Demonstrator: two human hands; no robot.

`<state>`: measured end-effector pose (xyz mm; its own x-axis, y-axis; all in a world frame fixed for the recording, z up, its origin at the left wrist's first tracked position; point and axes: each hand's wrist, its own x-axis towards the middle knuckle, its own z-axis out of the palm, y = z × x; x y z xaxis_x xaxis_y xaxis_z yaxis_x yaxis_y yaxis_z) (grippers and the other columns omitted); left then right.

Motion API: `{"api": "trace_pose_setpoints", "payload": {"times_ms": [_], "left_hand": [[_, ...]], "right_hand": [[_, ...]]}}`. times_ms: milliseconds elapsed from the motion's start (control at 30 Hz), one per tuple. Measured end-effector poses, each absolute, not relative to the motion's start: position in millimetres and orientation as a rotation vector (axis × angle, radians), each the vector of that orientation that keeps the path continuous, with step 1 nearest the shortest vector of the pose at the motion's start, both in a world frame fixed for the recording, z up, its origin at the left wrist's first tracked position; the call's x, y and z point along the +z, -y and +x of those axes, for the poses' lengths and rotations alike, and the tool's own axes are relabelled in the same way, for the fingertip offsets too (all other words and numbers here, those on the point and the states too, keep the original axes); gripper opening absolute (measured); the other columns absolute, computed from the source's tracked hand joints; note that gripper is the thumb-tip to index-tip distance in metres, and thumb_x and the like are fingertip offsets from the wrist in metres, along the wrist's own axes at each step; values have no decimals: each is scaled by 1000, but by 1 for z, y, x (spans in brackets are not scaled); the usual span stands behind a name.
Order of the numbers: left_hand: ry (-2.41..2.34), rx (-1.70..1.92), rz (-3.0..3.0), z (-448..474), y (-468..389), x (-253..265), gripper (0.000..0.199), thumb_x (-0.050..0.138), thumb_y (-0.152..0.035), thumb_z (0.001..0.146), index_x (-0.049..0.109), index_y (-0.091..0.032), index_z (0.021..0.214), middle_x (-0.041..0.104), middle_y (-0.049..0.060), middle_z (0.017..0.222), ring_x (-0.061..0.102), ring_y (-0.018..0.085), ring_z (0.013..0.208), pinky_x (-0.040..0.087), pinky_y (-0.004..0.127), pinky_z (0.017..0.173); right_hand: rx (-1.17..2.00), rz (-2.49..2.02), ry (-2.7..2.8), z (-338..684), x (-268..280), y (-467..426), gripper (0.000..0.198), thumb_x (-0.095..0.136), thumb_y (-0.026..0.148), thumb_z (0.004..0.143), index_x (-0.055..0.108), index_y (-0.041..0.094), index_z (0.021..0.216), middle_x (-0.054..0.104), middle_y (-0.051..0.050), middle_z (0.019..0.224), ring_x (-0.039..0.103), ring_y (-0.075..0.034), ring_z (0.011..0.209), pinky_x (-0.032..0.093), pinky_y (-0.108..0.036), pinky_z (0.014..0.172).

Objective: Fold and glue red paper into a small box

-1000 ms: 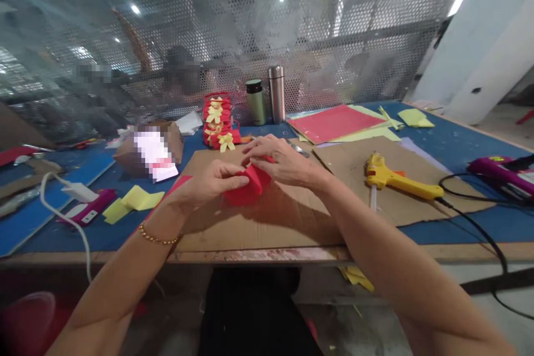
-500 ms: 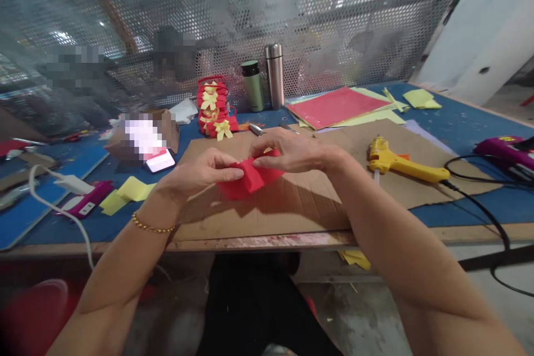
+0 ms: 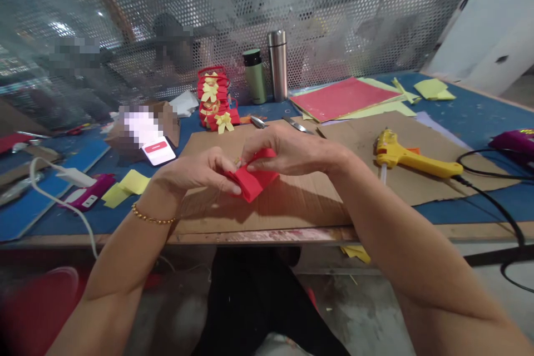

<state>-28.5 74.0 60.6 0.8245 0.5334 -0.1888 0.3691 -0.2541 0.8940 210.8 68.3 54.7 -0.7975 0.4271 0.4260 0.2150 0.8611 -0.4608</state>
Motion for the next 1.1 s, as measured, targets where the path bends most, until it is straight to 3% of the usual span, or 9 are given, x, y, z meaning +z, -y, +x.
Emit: {"api": "trace_pose_setpoints", "payload": {"times_ms": [367,933,1100], "left_hand": [[-657,135,1891,-28,-73,63,21,85,-35,75,85,-17,84,73,5,74,59,14,68,47,24,62],[-656,80,1967,-29,-75,64,25,81,-41,78,84,-17,80,66,2,64,53,13,62,42,23,57],[-634,174,1912,-30,-75,65,23,82,-36,79,84,-16,90,76,7,86,63,17,77,49,25,68]], "right_hand": [[565,-463,2522,210,54,-71,18,63,28,96,78,18,92,76,-4,85,64,-16,82,45,-28,76],[549,-471,2493,209,55,-69,17,64,26,95,78,18,92,76,-5,85,65,-16,81,47,-28,76],[535,-515,2456,210,55,-70,17,64,26,95,78,19,91,78,-6,89,66,-17,85,48,-30,80]]}}
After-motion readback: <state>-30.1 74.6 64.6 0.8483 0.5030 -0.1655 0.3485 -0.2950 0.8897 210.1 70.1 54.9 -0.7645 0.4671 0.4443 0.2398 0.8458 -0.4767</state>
